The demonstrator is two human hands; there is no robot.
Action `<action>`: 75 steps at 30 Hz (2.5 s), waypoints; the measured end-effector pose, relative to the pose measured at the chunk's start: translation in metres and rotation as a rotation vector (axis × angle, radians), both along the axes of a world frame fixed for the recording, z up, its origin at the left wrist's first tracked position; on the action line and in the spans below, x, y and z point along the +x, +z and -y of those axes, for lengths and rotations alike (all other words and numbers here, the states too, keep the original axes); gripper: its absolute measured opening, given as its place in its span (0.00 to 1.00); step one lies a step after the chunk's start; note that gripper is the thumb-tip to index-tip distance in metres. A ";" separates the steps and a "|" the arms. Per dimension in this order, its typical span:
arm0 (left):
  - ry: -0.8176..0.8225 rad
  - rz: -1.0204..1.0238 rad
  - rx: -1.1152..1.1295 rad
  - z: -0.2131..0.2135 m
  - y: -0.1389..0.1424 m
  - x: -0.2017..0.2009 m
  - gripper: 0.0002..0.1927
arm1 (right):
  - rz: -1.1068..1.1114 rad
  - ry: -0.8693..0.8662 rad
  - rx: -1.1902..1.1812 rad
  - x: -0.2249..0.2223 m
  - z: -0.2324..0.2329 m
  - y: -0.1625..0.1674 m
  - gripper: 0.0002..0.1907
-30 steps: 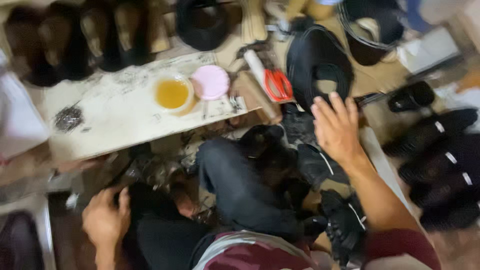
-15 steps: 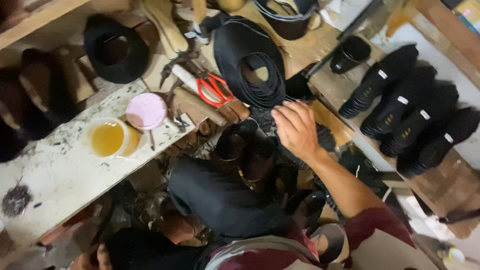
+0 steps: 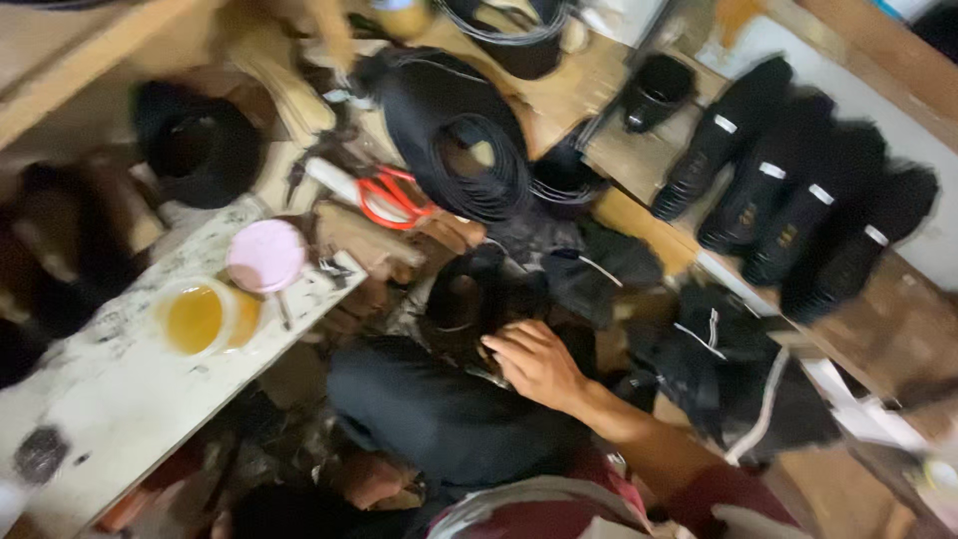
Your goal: The person sits on the floor and assembles shoe components by hand. They pick up a black shoe upper, trim excess material with scissors, and repeatedly press and smooth the edges to shape the piece. The person handles multiple similar uppers, stacking them after inspection.
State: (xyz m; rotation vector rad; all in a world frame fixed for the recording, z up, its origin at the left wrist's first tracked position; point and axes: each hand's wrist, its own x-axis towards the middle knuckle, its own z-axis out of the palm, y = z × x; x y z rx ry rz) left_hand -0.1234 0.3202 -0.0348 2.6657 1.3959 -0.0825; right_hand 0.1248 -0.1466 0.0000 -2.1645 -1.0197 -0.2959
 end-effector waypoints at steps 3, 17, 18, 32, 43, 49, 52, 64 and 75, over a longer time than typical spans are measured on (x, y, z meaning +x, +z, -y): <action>0.035 -0.008 0.029 0.004 0.005 0.001 0.20 | -0.035 -0.017 -0.003 0.016 -0.006 0.005 0.16; -0.086 0.366 0.001 -0.013 -0.005 -0.008 0.15 | 0.367 -0.109 -0.089 0.114 -0.018 0.102 0.25; -0.101 0.390 -0.030 -0.016 -0.006 -0.005 0.15 | 0.357 -0.111 -0.155 0.124 -0.017 0.111 0.29; 0.084 0.077 -0.178 -0.021 0.001 0.017 0.20 | 0.377 -0.043 -0.304 0.165 -0.020 0.139 0.34; -0.279 1.248 -1.473 0.137 0.055 0.060 0.34 | 0.339 0.218 0.144 -0.004 -0.029 0.144 0.25; 0.134 1.479 -1.802 0.137 0.060 0.048 0.34 | 0.150 0.607 0.041 -0.067 -0.037 0.129 0.27; 0.172 1.442 -1.846 0.136 0.048 0.036 0.35 | 0.100 0.652 0.015 -0.076 -0.032 0.121 0.27; 0.215 1.394 -1.982 0.160 0.056 0.008 0.36 | -0.004 0.614 -0.009 -0.086 -0.049 0.069 0.31; 0.045 1.459 -1.787 0.161 0.089 0.062 0.31 | -0.081 0.536 -0.001 -0.056 -0.092 0.043 0.40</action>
